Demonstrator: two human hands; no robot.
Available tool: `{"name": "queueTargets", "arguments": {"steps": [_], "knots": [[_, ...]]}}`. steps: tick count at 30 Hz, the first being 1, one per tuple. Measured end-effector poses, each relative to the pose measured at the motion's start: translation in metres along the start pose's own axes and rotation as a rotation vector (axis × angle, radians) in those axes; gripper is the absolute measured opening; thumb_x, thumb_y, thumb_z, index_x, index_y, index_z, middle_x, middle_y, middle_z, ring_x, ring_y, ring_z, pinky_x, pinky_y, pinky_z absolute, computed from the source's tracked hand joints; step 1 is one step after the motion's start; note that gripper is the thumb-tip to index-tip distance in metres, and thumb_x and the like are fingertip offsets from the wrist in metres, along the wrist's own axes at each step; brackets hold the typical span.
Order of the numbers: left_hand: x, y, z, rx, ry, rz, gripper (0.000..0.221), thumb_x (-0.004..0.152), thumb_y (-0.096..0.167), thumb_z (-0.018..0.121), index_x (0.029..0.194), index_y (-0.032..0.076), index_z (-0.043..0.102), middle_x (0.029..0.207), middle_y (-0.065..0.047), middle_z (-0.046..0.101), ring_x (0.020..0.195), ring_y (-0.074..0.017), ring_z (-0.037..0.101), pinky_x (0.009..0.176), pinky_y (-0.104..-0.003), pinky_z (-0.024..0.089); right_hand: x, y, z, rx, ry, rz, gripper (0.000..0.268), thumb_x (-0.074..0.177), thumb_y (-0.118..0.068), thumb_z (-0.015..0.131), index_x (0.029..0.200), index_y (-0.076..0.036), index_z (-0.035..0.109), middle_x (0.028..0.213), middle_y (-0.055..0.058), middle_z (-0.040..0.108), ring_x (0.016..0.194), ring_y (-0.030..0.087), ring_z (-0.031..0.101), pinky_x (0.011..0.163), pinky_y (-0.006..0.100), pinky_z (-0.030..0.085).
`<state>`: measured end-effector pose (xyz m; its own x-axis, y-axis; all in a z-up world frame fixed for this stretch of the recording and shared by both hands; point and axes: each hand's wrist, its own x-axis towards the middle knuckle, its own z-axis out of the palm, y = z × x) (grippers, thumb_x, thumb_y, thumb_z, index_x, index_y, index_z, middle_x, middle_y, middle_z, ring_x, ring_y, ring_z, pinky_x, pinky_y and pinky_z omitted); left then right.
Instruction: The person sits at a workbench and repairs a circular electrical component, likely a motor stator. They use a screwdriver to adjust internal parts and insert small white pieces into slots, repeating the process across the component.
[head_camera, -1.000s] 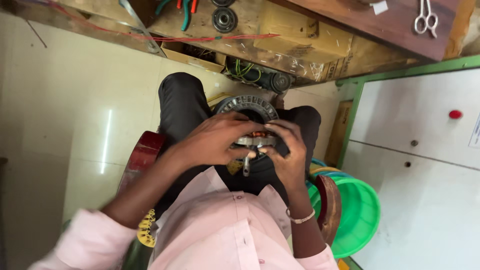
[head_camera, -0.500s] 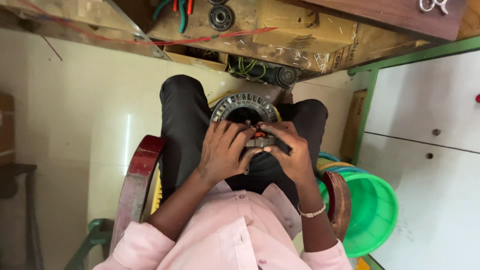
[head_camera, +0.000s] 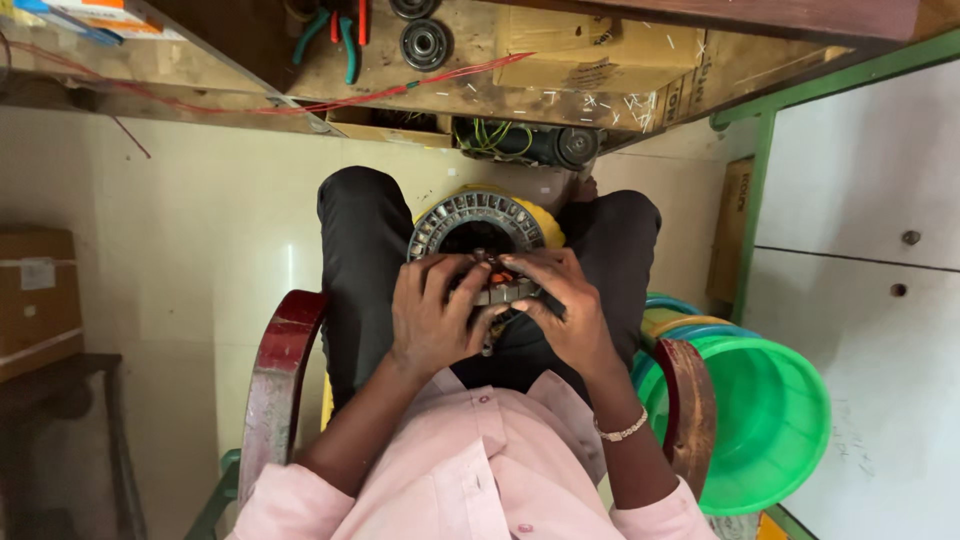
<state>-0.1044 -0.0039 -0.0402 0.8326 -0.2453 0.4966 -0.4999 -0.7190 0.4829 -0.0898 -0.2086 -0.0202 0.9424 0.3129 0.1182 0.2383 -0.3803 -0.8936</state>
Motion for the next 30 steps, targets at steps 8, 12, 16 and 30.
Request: {"name": "queueTargets", "arguments": {"steps": [8,12,16,30], "knots": [[0.004,0.007,0.005,0.075,-0.022,-0.081,0.041,0.099,0.037,0.067,0.123,0.005,0.058,0.119,-0.015,0.058,0.102,-0.0333,0.057,0.082,-0.050,0.042,0.005,0.001,0.009,-0.078,0.068,-0.034,0.052,0.085,-0.003,0.077,0.135,-0.002,0.062,0.126,0.013,0.069,0.116,0.032,0.061,0.099,0.042,0.052],[0.003,0.005,0.005,0.071,-0.011,-0.063,0.043,0.099,0.038,0.068,0.123,0.005,0.057,0.118,-0.015,0.058,0.102,-0.0336,0.058,0.082,-0.049,0.042,0.004,0.000,0.011,-0.082,0.062,-0.043,0.052,0.084,-0.001,0.077,0.134,-0.004,0.063,0.124,0.012,0.069,0.114,0.033,0.060,0.100,0.043,0.052],[0.002,0.006,0.006,0.065,-0.007,-0.054,0.046,0.098,0.037,0.069,0.126,0.003,0.057,0.118,-0.015,0.057,0.103,-0.0334,0.058,0.082,-0.050,0.042,0.001,0.000,0.011,-0.110,0.054,-0.051,0.053,0.084,-0.003,0.076,0.135,-0.005,0.062,0.126,0.012,0.067,0.116,0.034,0.059,0.102,0.044,0.050],[0.003,0.010,0.005,0.035,-0.014,-0.101,0.043,0.097,0.033,0.070,0.125,0.004,0.057,0.120,-0.016,0.057,0.104,-0.0353,0.056,0.090,-0.050,0.044,0.001,-0.001,0.015,-0.098,0.076,-0.065,0.042,0.091,-0.006,0.071,0.132,-0.003,0.061,0.128,0.012,0.067,0.118,0.035,0.058,0.104,0.045,0.049]]}}
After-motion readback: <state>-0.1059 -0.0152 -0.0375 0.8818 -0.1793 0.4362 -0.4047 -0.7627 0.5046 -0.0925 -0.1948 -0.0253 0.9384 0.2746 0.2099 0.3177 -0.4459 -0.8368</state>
